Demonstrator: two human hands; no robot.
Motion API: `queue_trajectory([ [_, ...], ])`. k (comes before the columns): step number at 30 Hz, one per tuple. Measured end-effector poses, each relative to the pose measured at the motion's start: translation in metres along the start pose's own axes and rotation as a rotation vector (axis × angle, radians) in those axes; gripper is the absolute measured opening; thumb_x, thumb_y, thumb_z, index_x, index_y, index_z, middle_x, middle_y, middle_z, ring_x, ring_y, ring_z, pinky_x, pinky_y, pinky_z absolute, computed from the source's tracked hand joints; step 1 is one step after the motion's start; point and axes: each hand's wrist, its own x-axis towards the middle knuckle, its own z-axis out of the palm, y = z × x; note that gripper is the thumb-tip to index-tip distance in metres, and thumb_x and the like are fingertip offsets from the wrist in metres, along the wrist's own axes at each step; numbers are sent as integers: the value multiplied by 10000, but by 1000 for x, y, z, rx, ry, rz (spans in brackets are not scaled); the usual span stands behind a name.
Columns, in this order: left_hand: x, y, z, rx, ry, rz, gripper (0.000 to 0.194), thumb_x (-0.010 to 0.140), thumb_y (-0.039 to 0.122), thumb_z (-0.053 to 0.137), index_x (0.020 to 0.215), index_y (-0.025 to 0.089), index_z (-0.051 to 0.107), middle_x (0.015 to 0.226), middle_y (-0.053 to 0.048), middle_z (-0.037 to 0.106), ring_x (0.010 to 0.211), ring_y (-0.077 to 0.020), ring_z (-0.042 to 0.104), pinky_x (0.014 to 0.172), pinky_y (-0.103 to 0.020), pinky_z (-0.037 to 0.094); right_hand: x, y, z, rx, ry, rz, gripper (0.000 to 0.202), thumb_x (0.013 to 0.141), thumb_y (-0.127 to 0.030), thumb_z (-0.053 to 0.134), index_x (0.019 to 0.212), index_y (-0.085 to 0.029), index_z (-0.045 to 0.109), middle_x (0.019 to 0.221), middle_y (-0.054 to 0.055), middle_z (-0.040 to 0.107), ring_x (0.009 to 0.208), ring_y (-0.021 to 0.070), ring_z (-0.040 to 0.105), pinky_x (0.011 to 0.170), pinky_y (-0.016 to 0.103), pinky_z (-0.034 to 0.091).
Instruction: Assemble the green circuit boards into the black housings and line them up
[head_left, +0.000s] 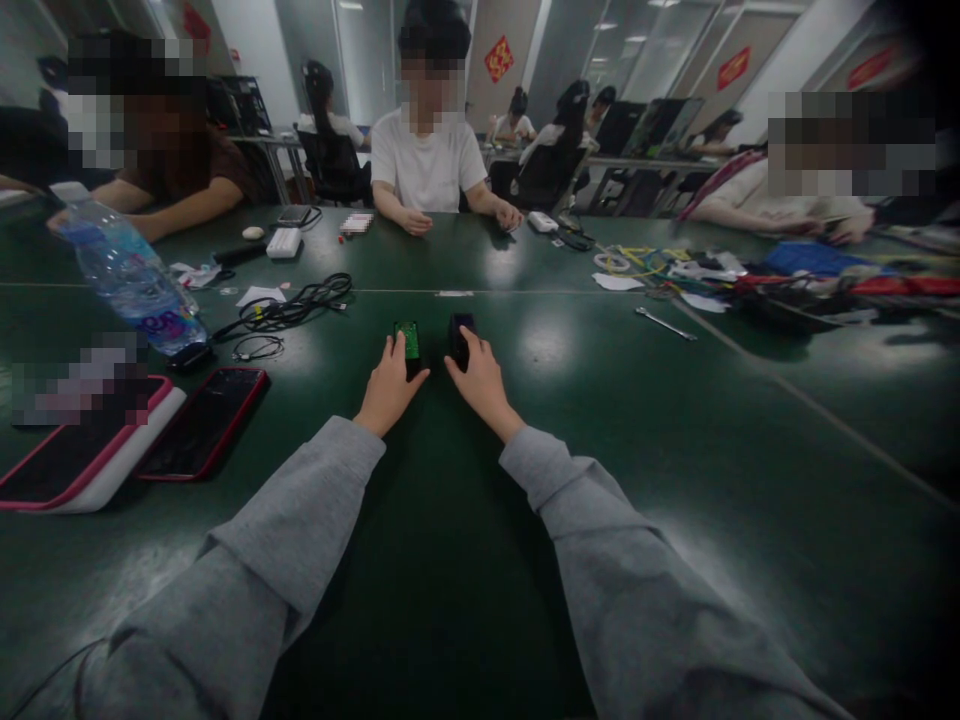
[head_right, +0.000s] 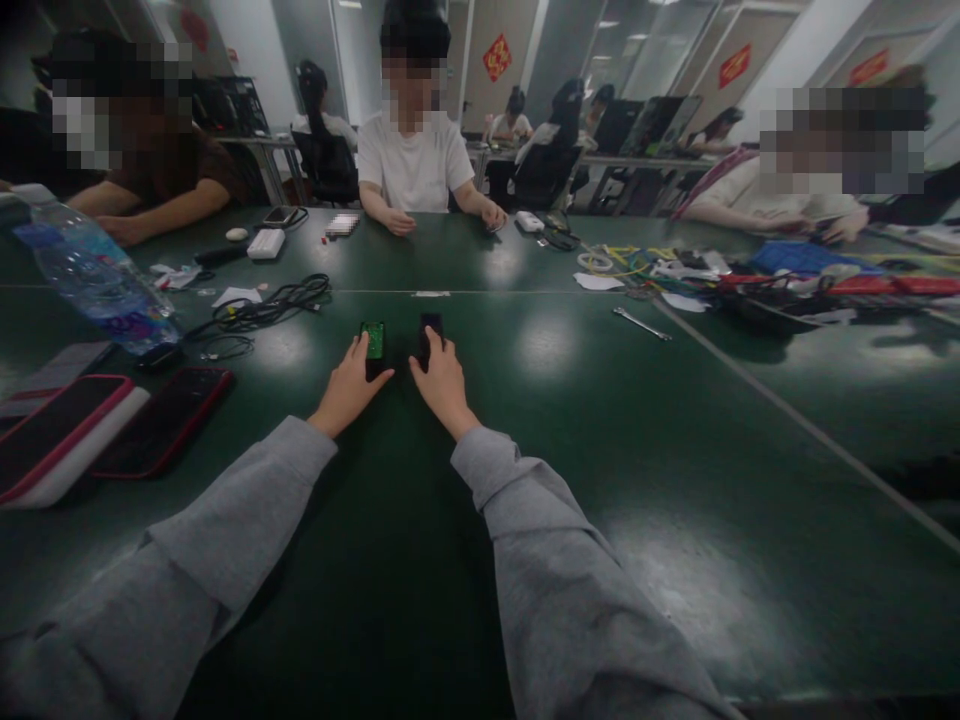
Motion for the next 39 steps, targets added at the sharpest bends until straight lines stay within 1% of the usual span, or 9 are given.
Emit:
queue_trajectory([
  [8,0,-4,2,-2,7,4,822,918,442,608,1544,98,203,1558,-279,314,1428,-402,368,1060,-554,455,-1,0,-1,49,28,16,600,884,-247,540,1466,-183,408,1299,166,535,1137,307,590,914,488,535],
  [16,-1,-2,-1,-18,8,-33,803,916,427,616,1538,92,233,1558,-269,326,1432,-393,366,1087,-551,434,-6,10,-13,13,155,158,597,840,-222,571,1426,-199,460,1253,156,571,1084,309,615,903,494,530],
  [21,-2,-2,-3,-37,13,-35,797,915,407,620,1534,81,239,1559,-269,322,1444,-385,349,1098,-558,419,-8,12,-18,24,177,203,596,841,-214,571,1426,-180,460,1263,161,568,1116,312,601,933,500,519],
  [24,-2,-2,-3,-49,8,-32,788,917,391,618,1532,79,238,1559,-272,321,1450,-382,337,1098,-558,418,-10,6,-22,20,240,163,591,876,-221,533,1453,-174,418,1350,176,512,1203,315,555,971,504,505],
  [28,-3,0,-4,-57,8,-33,780,917,374,620,1531,82,238,1558,-272,323,1449,-384,338,1092,-564,419,-14,-14,-25,-43,360,-28,567,961,-266,437,1512,-200,320,1520,158,341,1377,301,404,1064,502,447],
  [31,-2,1,-3,-59,21,-32,770,914,351,624,1524,67,249,1553,-276,330,1449,-380,341,1103,-546,413,-14,-29,-19,-93,301,-166,552,989,-280,408,1528,-224,300,1557,128,303,1415,288,357,1109,489,410],
  [34,-2,1,-2,-71,31,-9,756,911,315,624,1517,51,258,1542,-283,342,1438,-377,363,1106,-526,418,-12,-34,-6,-104,163,-212,557,979,-261,436,1522,-199,333,1529,145,351,1378,288,415,1085,441,444],
  [36,-2,0,-1,-81,41,-1,752,909,315,621,1519,65,260,1540,-279,350,1432,-383,371,1098,-535,423,-10,-32,0,-109,92,-180,573,964,-260,470,1517,-175,349,1490,169,394,1324,307,476,1033,434,486],
  [39,-2,-2,0,-85,52,-2,767,904,345,625,1525,85,256,1540,-278,349,1432,-400,364,1091,-562,417,-8,-25,5,-134,3,-67,591,955,-292,498,1510,-147,356,1386,204,487,1180,341,582,926,476,535],
])
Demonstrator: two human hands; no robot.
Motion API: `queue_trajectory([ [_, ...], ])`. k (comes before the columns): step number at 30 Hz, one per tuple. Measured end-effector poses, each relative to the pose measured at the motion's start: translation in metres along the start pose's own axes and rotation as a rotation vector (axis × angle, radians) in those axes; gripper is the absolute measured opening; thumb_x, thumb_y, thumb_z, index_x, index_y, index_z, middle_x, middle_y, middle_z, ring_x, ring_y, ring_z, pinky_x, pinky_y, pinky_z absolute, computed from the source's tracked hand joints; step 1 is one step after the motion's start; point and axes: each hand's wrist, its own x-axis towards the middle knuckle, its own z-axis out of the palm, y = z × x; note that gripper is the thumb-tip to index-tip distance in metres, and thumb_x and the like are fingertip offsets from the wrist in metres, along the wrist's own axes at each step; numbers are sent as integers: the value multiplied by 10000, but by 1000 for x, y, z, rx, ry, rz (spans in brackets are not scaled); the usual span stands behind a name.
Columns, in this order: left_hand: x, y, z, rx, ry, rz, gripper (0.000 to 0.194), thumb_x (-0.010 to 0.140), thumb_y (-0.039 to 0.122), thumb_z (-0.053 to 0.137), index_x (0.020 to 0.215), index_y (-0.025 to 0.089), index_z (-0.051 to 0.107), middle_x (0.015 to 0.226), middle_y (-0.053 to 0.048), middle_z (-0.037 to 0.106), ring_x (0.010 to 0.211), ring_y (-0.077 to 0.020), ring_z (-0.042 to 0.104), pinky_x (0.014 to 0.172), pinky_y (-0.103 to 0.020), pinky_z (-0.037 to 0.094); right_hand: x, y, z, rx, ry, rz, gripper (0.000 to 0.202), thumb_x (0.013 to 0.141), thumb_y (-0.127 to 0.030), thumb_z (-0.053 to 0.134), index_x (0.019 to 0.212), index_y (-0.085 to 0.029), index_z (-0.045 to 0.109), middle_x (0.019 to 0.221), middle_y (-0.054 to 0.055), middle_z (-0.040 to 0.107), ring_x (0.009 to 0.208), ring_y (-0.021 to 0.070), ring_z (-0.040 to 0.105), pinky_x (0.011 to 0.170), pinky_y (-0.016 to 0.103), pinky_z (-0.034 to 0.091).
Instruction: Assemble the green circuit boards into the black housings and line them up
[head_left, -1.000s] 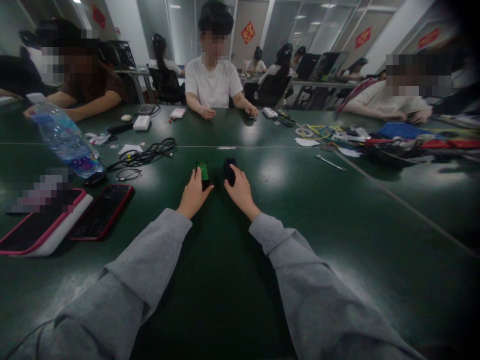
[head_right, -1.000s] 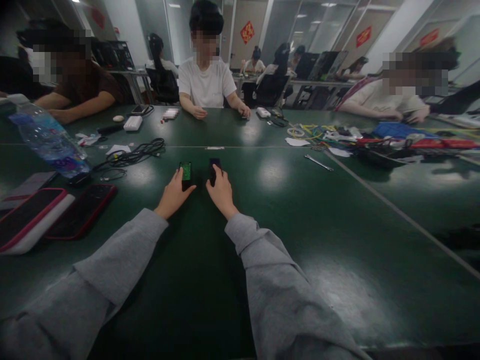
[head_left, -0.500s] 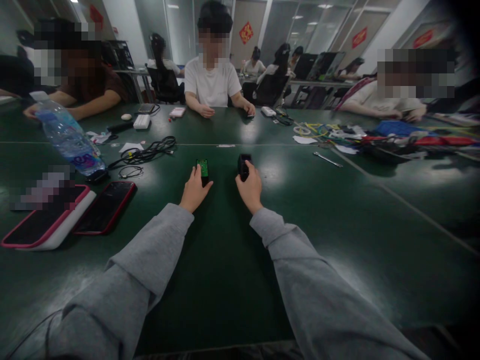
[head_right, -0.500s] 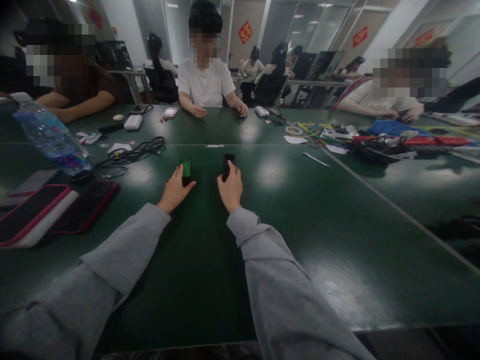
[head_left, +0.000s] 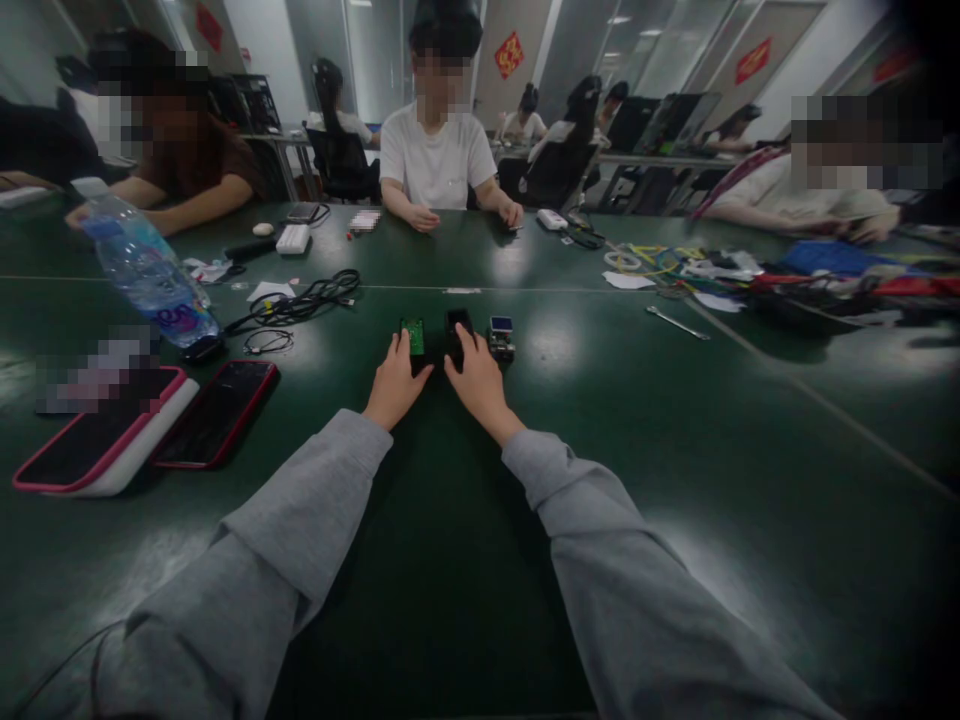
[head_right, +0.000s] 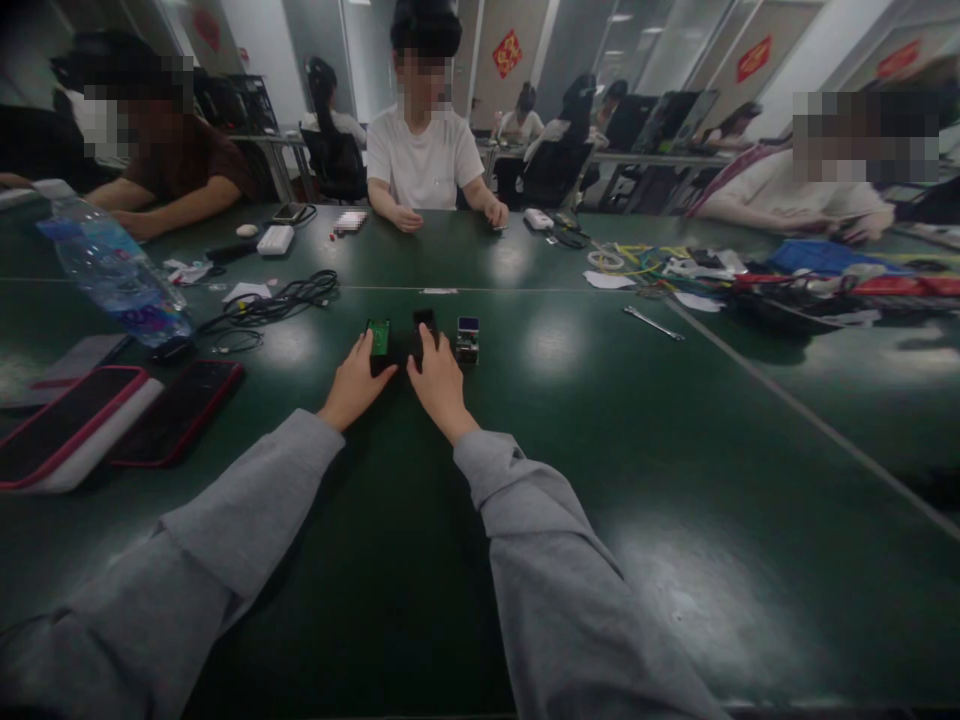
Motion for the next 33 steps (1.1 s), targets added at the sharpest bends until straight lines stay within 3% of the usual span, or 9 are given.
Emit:
queue_trajectory([
  [4,0,-2,1,-14,1,4,784,898,371,634,1527,89,262,1539,-281,350,1430,-409,363,1096,-575,402,0,5,2,-18,-60,56,604,960,-342,498,1510,-139,351,1297,212,540,1063,345,628,846,484,549],
  [16,1,-2,2,-37,9,-6,805,886,378,650,1518,39,283,1531,-311,343,1419,-433,367,1110,-594,368,0,8,4,10,-35,14,596,960,-338,507,1495,-121,360,1287,218,511,1104,341,609,888,478,540],
  [21,0,-4,4,-68,41,4,783,877,368,654,1515,77,305,1528,-281,372,1422,-412,374,1111,-589,370,-2,3,3,-6,37,-54,562,984,-353,468,1473,-94,368,1465,264,342,1371,387,385,1048,547,439],
  [24,1,-3,3,-98,56,0,787,862,365,669,1509,78,324,1520,-271,393,1419,-398,387,1120,-573,371,-4,-4,-1,2,130,-146,491,1010,-343,409,1446,-120,384,1526,233,270,1437,349,282,1123,557,363],
  [33,7,-4,-3,-360,201,-133,760,837,450,697,1454,88,441,1461,-225,499,1367,-346,479,1148,-499,370,-4,-8,-10,202,227,-271,356,1015,-256,346,1335,-176,480,1389,154,467,1357,242,416,1134,475,396],
])
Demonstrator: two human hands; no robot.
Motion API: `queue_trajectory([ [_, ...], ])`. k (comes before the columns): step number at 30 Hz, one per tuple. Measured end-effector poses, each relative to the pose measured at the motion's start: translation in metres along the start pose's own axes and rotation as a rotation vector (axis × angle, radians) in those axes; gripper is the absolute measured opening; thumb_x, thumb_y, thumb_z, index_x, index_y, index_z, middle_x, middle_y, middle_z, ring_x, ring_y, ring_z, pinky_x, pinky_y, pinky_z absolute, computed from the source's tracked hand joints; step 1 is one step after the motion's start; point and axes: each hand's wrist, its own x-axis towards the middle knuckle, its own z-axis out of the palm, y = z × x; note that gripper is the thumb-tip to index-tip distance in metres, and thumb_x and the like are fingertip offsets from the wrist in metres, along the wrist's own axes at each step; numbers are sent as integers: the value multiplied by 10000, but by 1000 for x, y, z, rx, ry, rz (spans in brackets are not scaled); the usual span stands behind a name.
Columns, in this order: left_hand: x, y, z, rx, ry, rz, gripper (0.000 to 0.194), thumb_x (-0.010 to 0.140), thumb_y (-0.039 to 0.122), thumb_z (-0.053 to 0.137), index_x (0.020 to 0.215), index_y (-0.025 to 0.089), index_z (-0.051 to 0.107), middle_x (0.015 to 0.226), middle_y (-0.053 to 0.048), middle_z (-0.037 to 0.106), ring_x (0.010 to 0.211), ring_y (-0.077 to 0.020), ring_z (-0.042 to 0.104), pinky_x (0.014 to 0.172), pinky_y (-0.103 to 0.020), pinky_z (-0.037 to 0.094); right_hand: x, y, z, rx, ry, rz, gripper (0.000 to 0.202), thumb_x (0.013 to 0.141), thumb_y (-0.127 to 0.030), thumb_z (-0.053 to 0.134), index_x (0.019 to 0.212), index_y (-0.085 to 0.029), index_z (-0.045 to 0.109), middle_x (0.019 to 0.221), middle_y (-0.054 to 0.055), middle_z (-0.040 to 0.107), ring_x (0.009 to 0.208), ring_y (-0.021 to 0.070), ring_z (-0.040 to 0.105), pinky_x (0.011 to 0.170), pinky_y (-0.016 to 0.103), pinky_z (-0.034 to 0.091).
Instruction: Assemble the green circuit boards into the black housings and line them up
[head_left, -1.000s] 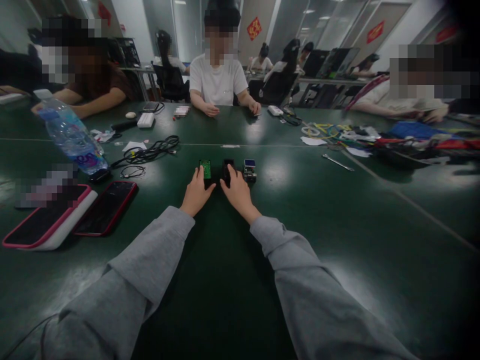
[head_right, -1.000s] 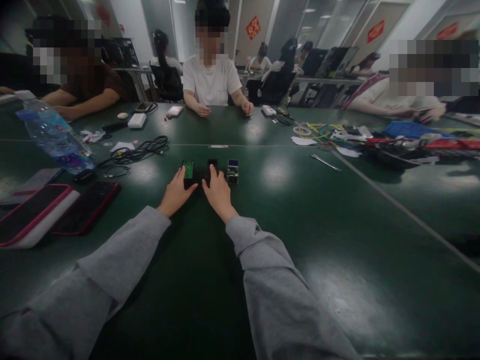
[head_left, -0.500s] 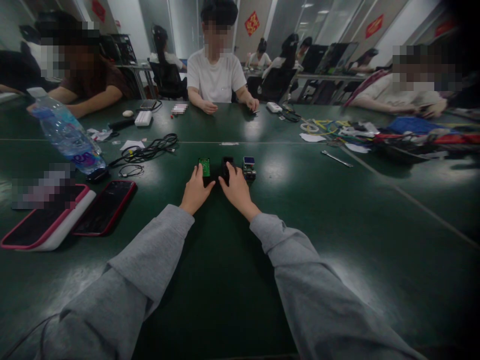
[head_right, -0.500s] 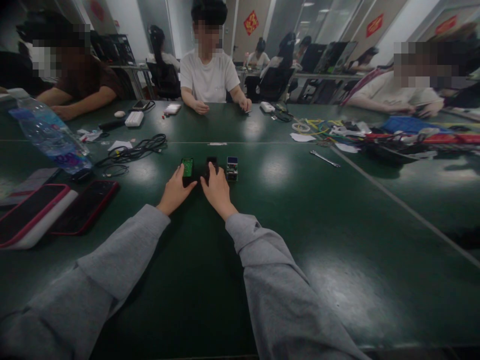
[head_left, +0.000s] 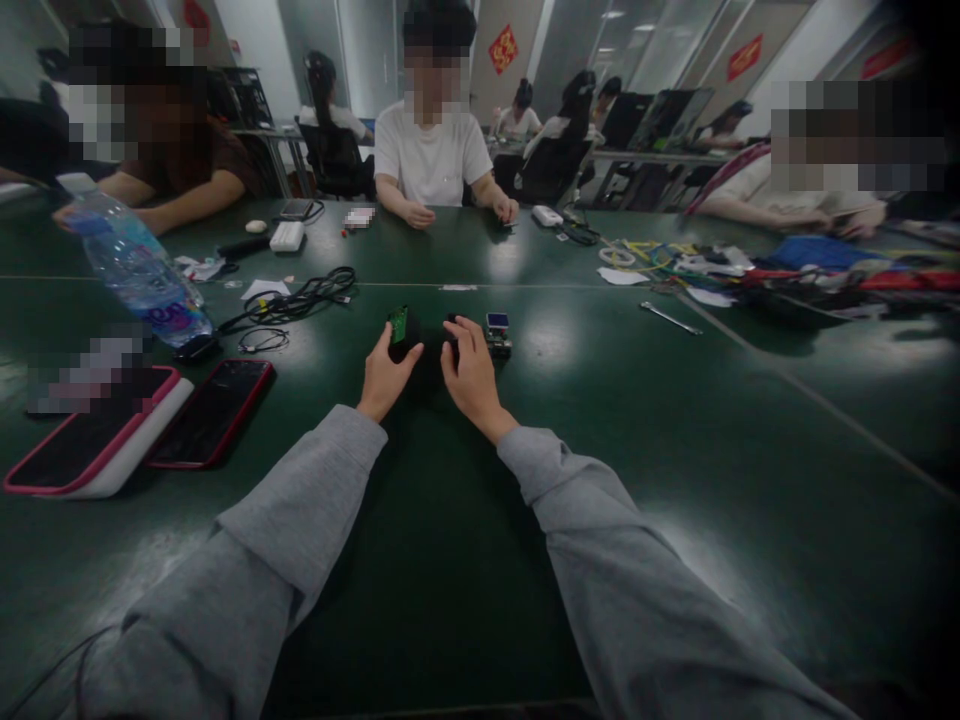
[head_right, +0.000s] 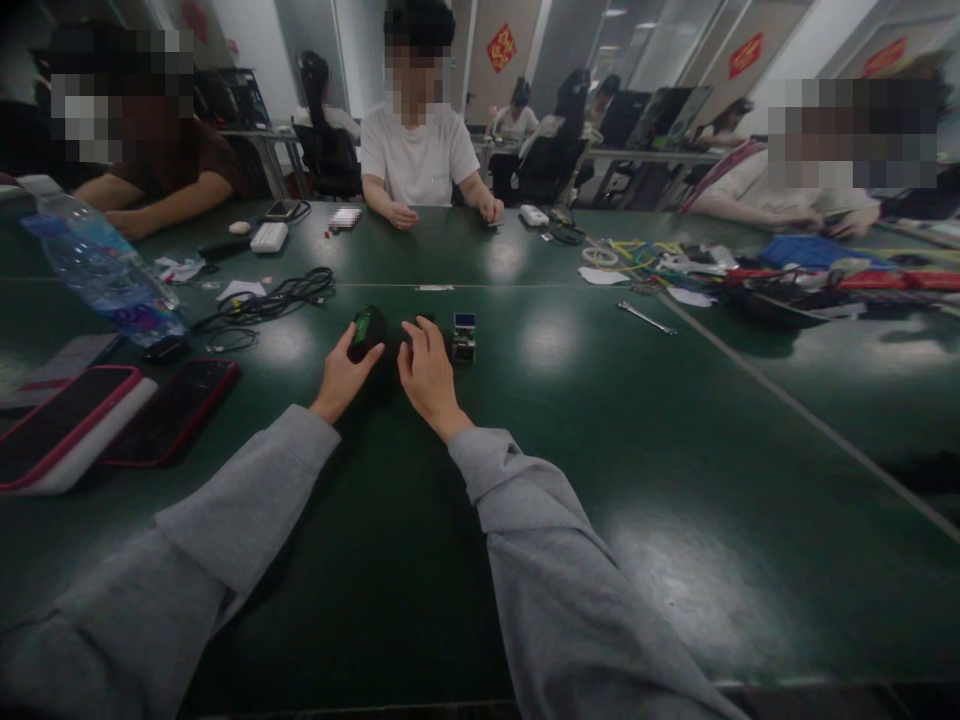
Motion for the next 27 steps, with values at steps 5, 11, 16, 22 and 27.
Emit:
queue_trajectory([
  [5,-6,11,-4,-46,102,236,821,865,522,652,1514,139,330,1547,-186,396,1448,-303,369,1195,-458,307,5,-14,6,306,71,162,439,1012,-371,408,1410,-188,392,1326,141,545,1238,214,540,1069,416,465],
  [11,-19,26,-2,0,31,506,763,925,542,554,1540,205,254,1574,-150,359,1462,-289,343,1202,-483,291,26,-36,6,809,-298,681,659,1014,-615,175,1452,-183,412,1244,125,638,1103,220,638,888,385,571],
  [16,-18,27,-3,-1,3,511,710,927,549,537,1503,192,326,1550,-159,383,1442,-288,366,1190,-478,308,31,-44,-1,932,-344,727,644,1011,-605,234,1431,-173,460,1138,111,693,1030,222,673,864,386,583],
  [22,-15,30,-4,-60,-2,454,604,931,542,530,1412,184,456,1497,-155,436,1411,-279,398,1175,-474,314,28,-40,5,1063,-210,838,422,972,-415,460,1310,-172,530,1161,107,695,1029,219,679,868,395,585],
  [27,-11,23,-2,-267,-71,243,517,957,556,479,1275,162,584,1311,-135,611,1239,-242,566,1083,-408,420,26,-32,9,950,-190,808,473,916,-348,555,1329,-138,458,1344,145,593,1123,211,646,925,367,565],
])
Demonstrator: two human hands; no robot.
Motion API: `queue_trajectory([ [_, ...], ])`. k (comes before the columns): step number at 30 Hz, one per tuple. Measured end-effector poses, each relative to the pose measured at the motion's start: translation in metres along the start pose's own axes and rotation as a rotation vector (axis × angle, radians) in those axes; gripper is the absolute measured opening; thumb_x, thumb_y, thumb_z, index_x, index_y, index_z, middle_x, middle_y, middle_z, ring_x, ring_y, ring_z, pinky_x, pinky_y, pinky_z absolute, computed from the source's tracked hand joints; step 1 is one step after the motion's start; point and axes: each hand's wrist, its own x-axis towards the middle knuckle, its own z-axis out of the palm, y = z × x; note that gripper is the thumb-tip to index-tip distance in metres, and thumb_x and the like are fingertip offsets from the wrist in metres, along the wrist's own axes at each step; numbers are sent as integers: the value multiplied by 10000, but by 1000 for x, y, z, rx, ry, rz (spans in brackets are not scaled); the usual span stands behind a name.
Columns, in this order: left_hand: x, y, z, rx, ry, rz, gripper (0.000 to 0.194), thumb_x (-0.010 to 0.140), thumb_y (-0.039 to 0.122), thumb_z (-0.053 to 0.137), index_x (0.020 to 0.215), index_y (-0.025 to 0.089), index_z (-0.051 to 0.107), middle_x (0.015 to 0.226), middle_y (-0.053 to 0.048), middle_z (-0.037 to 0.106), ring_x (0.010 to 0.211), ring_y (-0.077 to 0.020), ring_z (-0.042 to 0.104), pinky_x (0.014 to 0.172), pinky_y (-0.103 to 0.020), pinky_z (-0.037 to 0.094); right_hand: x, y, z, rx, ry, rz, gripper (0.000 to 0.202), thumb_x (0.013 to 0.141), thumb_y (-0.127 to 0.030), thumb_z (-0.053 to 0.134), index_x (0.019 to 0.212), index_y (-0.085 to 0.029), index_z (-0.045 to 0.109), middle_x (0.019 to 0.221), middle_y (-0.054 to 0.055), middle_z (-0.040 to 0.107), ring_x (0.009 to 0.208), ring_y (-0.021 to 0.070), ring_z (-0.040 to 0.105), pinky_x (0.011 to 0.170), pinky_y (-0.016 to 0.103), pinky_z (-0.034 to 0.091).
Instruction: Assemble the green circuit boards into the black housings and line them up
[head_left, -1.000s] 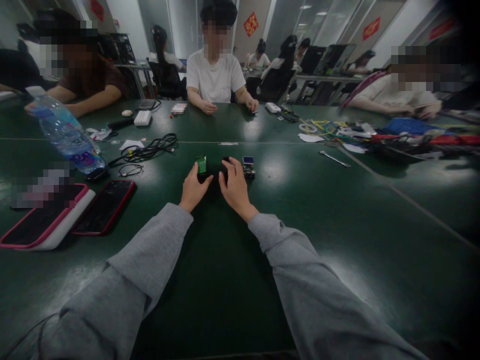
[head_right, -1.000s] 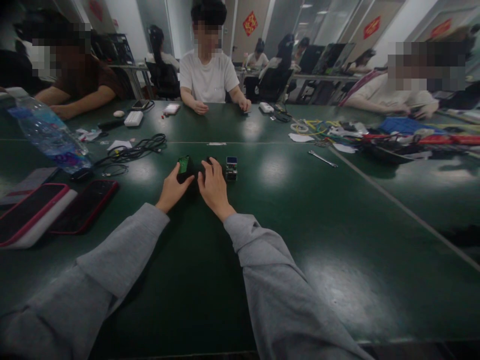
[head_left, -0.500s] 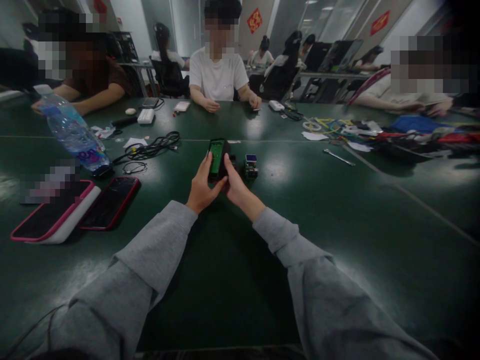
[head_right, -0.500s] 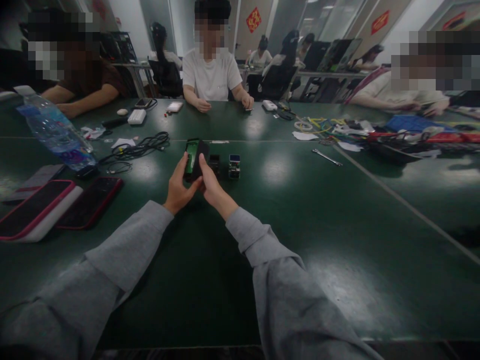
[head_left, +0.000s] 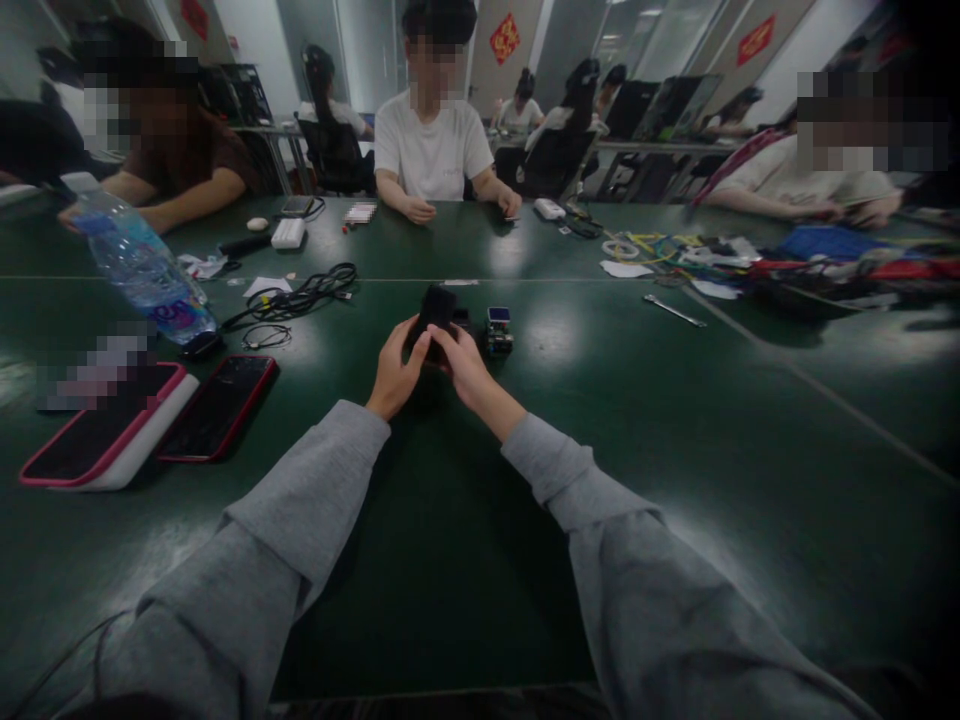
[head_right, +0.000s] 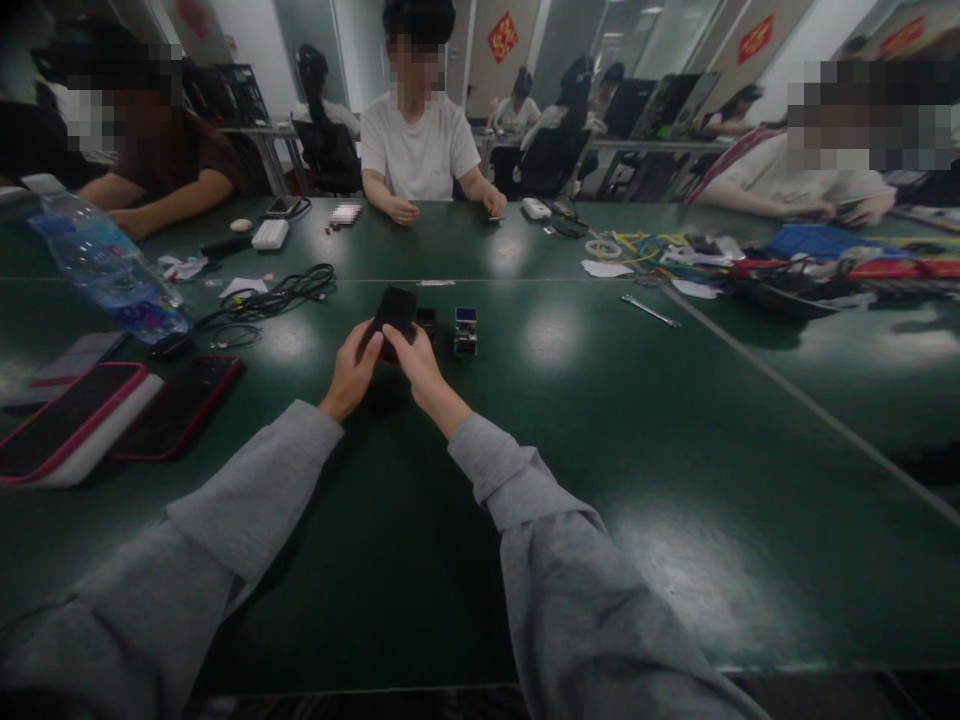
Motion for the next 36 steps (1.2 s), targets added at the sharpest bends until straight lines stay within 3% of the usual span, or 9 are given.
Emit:
queue_trajectory([
  [4,2,-9,0,-213,12,-197,511,926,617,494,1078,162,671,1104,-101,691,1057,-228,641,963,-371,493,-1,4,-3,-435,149,-162,620,886,-343,621,1416,-105,403,1318,168,605,1205,252,602,1031,402,500],
  [7,3,-15,0,-342,9,-307,501,902,637,523,1002,171,677,1010,-83,692,991,-224,652,895,-363,517,-7,4,-2,-693,189,-197,746,891,-379,622,1498,-78,310,1306,205,603,1206,317,600,1026,475,495],
  [10,4,-20,1,-447,-4,-437,481,892,637,536,1011,188,661,999,-77,693,953,-222,665,822,-347,536,-13,3,0,-832,197,-257,808,899,-394,596,1541,-76,223,1373,223,546,1209,368,589,1003,531,496],
  [15,9,-26,0,-608,-14,-593,429,859,598,608,977,188,650,1033,-77,694,938,-213,674,785,-329,538,-21,5,3,-909,207,-332,805,914,-363,544,1565,-119,138,1463,197,463,1204,365,588,989,523,504],
  [23,12,-28,-1,-653,11,-612,398,826,567,670,952,190,652,979,-65,697,895,-183,668,743,-293,542,-22,3,3,-956,199,-436,802,935,-369,512,1574,-143,84,1534,173,372,1296,338,514,1037,487,477],
  [31,15,-25,-2,-685,6,-622,468,853,606,627,1027,172,662,1074,-99,702,1006,-232,681,833,-374,571,-23,-4,3,-953,196,-581,772,964,-345,468,1573,-157,32,1557,151,328,1377,295,423,1097,461,434],
  [36,14,-29,-2,-638,3,-553,381,827,453,719,1052,157,633,1095,-102,687,974,-210,684,834,-366,572,-18,-19,-3,-962,308,-585,736,1003,-359,403,1577,-194,-28,1561,151,309,1384,281,412,1083,493,435],
])
